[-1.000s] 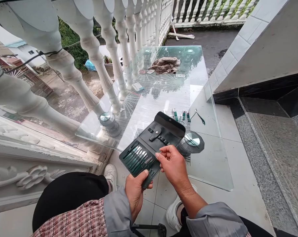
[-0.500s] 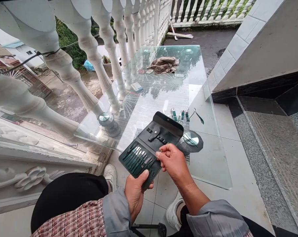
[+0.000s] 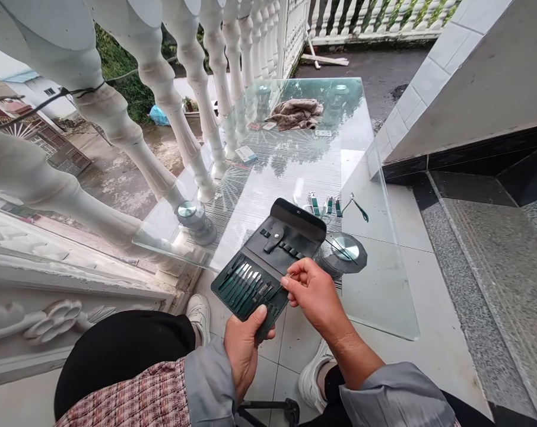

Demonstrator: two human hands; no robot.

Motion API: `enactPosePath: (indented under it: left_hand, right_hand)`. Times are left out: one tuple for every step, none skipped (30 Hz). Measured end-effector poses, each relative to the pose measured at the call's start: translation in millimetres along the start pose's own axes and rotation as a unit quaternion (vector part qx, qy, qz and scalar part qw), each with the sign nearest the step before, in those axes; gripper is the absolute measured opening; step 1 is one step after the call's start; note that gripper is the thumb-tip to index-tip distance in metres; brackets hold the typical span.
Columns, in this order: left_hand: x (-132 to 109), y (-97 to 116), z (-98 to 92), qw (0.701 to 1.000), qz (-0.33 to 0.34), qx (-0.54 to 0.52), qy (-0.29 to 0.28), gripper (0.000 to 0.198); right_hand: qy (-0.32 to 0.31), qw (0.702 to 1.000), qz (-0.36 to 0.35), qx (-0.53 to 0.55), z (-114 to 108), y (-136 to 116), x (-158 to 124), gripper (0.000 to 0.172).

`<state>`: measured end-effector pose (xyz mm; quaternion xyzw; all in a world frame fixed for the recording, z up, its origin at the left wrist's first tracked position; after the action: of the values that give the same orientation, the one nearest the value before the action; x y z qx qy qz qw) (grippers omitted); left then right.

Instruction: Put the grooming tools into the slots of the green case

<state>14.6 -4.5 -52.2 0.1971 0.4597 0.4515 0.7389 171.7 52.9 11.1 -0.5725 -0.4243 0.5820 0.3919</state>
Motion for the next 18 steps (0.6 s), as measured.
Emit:
enactPosePath:
  left_hand:
    - [-0.5,0.3,0.7,1.000,-0.001,0.001,-0.001,0.052]
    - [-1.0,0.5,1.3,1.000,-0.002,0.002,-0.002,0.051]
    - [-1.5,0.7,1.9,1.000,-0.002,0.005,-0.003,0.050]
    - [-1.9,0.8,2.3,1.000,-0.001,0.008,-0.005,0.050]
    - [-2.3,0.9,2.5,1.000,0.001,0.011,-0.005,0.050]
    - [-2.5,0.8,2.6,1.000,0.002,0.014,-0.006,0.050]
    - [-2.6,0.7,2.0,1.000,0.004,0.015,-0.003,0.050]
    - [-2.5,0.5,1.4,1.000,0.005,0.015,0.000,0.051]
    - [-2.3,0.3,0.8,1.000,0.006,0.014,0.003,0.052]
    - [-1.9,0.2,0.7,1.000,0.007,0.012,0.004,0.052]
    - [-1.4,0.2,0.8,1.000,0.009,0.010,0.004,0.052]
    - [-0.9,0.1,1.1,1.000,0.009,0.008,0.003,0.053]
    - [-0.6,0.0,1.5,1.000,0.009,0.007,0.002,0.053]
    - [-0.5,-0.1,1.6,1.000,0.008,0.007,0.003,0.053]
    - [-0.6,-0.2,1.3,1.000,0.007,0.007,0.006,0.053]
    - [-0.9,-0.1,1.0,1.000,0.006,0.008,0.010,0.054]
    - [-1.2,0.1,0.5,1.000,0.006,0.008,0.014,0.055]
    - [-1.4,0.4,0.3,1.000,0.006,0.008,0.016,0.055]
  right_hand:
    - [-0.001,1.000,0.000,0.002,-0.5,-0.4,0.0,0.033]
    - [0.004,1.000,0.001,0.005,-1.5,-0.4,-0.3,0.034]
    - [0.012,1.000,0.005,0.007,-2.6,0.2,-0.7,0.035]
    - [0.022,1.000,0.010,0.010,-3.7,1.2,-1.3,0.036]
    - [0.031,0.999,0.018,0.012,-4.4,2.4,-2.0,0.036]
    - [0.039,0.999,0.025,0.011,-4.4,3.8,-2.7,0.036]
    - [0.043,0.999,0.032,0.009,-4.0,5.1,-3.2,0.036]
    - [0.046,0.998,0.037,0.005,-3.2,6.2,-3.6,0.034]
    - [0.047,0.998,0.041,0.001,-2.5,7.2,-3.9,0.033]
    - [0.050,0.998,0.043,-0.005,-2.3,8.0,-4.1,0.032]
    - [0.054,0.998,0.044,-0.011,-2.5,8.5,-4.3,0.032]
    - [0.059,0.997,0.043,-0.019,-3.4,8.4,-4.3,0.032]
    - [0.064,0.997,0.040,-0.029,-4.6,7.8,-4.2,0.032]
    - [0.067,0.996,0.038,-0.042,-5.9,6.8,-3.7,0.032]
    - [0.067,0.995,0.036,-0.057,-7.0,5.4,-2.8,0.032]
    - [0.061,0.995,0.035,-0.074,-7.5,3.9,-1.4,0.032]
    - [0.051,0.994,0.036,-0.093,-7.3,2.5,0.4,0.031]
    - [0.038,0.992,0.038,-0.114,-7.0,1.2,2.4,0.030]
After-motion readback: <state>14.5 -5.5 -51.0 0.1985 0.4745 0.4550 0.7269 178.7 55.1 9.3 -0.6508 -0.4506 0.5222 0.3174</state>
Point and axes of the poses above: each hand's wrist, its own x-axis towards the middle knuckle, its own z-axis out of the palm, y = z × x, the point moved 10 cm from there along x, towards the middle knuckle, and after that the axes turned 13 degrees about -y, right-handed, at the moved point
